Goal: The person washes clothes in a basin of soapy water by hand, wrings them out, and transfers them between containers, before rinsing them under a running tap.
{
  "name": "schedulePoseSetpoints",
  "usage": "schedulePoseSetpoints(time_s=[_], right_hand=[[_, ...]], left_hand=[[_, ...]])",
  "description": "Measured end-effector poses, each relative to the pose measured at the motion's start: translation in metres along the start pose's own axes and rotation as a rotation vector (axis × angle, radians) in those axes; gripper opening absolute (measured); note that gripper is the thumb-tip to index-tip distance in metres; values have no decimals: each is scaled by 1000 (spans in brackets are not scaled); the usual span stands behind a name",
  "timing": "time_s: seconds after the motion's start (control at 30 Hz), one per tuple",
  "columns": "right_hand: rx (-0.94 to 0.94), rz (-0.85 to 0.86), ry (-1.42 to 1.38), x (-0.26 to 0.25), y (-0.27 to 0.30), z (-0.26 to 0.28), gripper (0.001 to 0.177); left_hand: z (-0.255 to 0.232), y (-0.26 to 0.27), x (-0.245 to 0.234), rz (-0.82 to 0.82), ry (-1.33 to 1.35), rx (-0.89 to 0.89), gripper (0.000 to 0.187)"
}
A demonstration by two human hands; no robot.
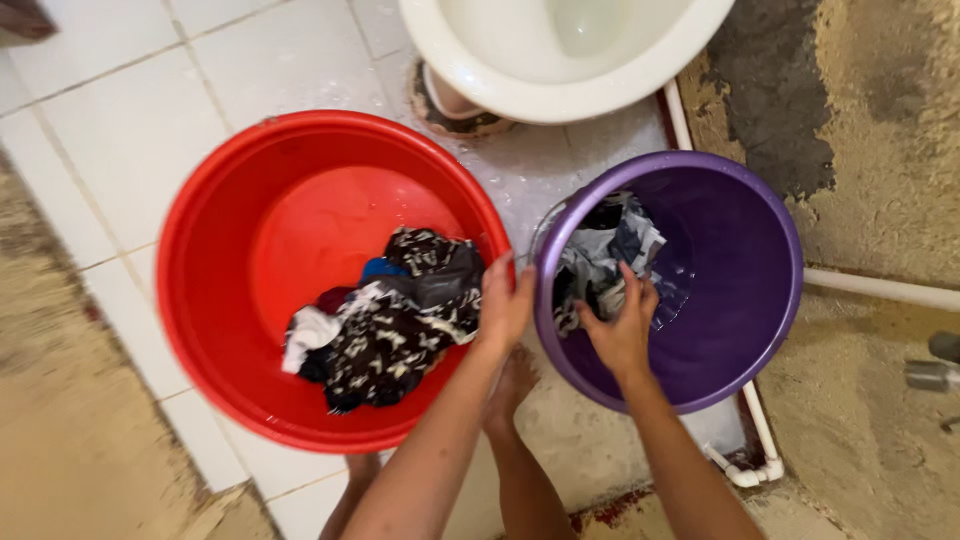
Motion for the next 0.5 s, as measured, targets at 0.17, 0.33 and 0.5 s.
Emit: schedulePoseSetpoints(time_s=[0.17, 0.33, 0.5], right_hand=[[328, 379, 461, 43, -42, -72, 139], [526, 607, 732, 77, -61, -154, 138], [195, 514, 595, 94, -73, -241, 133]], left_hand=[[-88, -8, -2, -108, -55, 267, 62], [-93, -4, -4, -9, 41, 225, 57], [-96, -6, -11, 47, 85, 172, 50]])
Point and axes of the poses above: each hand's wrist, its own y-axis away from the middle knuckle, its own x-axis out of the palm, z = x × y, the point moved 9 cm from there along -y, towards the middle knuckle, and after that the axes turned 15 degrees about -y, right-handed, at the moved point
